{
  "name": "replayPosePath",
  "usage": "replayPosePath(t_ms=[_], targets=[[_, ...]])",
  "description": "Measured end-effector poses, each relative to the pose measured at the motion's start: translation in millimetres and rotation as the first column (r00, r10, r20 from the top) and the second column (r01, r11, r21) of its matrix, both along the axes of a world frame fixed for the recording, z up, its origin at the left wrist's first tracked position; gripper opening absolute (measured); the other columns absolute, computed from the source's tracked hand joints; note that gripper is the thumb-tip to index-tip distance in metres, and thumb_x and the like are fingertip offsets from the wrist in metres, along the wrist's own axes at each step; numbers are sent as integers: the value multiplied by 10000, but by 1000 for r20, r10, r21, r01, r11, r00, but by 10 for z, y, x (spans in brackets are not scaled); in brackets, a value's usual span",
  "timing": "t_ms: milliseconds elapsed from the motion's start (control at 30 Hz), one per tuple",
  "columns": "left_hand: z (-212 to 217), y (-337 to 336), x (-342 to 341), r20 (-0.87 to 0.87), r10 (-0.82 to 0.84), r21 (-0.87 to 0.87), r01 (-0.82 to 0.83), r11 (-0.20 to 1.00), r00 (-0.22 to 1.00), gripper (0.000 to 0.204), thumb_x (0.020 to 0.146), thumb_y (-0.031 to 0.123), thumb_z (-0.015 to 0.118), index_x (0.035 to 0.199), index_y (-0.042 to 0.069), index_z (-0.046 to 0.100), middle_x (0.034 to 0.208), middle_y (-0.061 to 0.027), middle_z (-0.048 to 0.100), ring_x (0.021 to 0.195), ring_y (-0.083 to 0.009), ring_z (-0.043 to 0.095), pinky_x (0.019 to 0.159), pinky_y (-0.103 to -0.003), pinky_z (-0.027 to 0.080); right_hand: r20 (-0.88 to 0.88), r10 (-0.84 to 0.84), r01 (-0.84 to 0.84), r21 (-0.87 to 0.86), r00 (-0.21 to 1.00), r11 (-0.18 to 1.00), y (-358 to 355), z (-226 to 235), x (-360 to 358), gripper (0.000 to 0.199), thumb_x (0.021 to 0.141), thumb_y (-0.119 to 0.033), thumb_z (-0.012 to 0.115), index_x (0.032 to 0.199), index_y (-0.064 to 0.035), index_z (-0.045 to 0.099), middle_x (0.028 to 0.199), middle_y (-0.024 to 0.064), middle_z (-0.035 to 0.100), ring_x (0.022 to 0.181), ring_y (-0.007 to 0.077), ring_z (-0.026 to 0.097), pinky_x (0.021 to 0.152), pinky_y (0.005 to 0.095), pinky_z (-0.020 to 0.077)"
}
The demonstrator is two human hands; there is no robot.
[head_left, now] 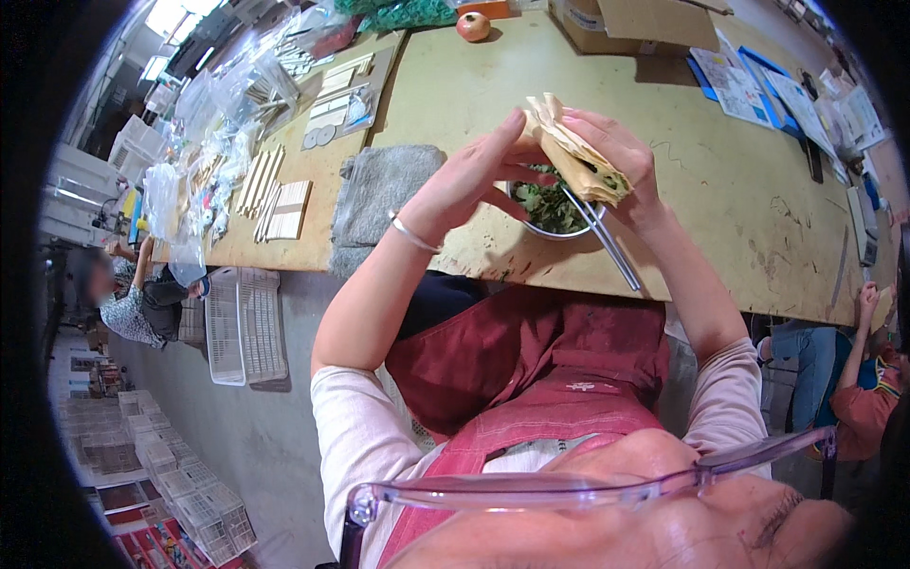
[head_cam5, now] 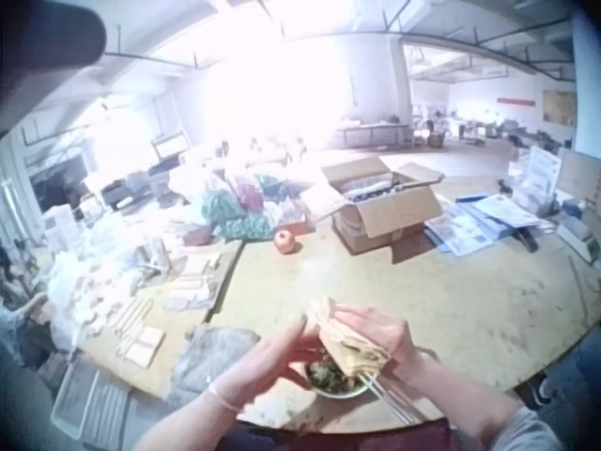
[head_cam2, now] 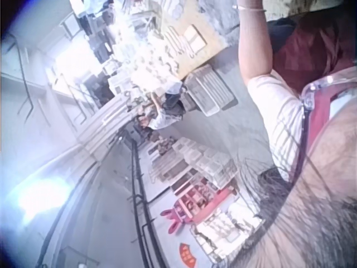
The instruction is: The person holds a thin sheet of dough and uses chopsticks to transfer chopped green vegetables from a metal bowl onto the sheet. They then fold the sheet over the filling to form a wrap.
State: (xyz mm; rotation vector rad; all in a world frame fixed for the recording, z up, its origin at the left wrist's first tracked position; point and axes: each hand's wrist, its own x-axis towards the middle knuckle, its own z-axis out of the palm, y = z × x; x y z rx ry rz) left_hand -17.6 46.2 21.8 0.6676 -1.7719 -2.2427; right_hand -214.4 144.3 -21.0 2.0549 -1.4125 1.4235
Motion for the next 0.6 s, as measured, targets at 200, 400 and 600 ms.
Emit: replayPosePath(t_ms=[200, 400, 600], targets=[[79, 2, 124, -138, 198, -893, -208, 398, 970, 594, 783, 77, 738, 1333, 126, 517, 1449, -98, 431, 1121, -213, 602, 808, -329, 533, 239, 173, -193, 61, 956, 979, 69, -13, -24, 401, 749, -80, 741, 1125, 22, 648, 1142, 187, 652, 1035, 276, 647, 883, 337, 513], [49, 11, 47, -74, 70, -982, -60, -179, 995, 648, 721, 117, 752, 1325, 218, 539, 1378, -41, 520, 1274, -218, 479, 1123, -511, 227, 218, 225, -265, 173, 950, 949, 176, 114, 78, 413, 750, -115, 745, 1136, 1, 653, 1112, 149, 666, 989, 261, 617, 880, 352, 483], [18, -9, 3, -146, 49, -977, -136, -165, 988, 405, 693, 75, 746, 1068, 210, 676, 1085, 47, 690, 1207, -193, 549, 1138, -540, 128, 219, 208, -252, 203, 953, 946, 239, 196, 65, 460, 706, -100, 776, 1149, -40, 667, 1113, 94, 652, 1034, 225, 562, 875, 331, 455]])
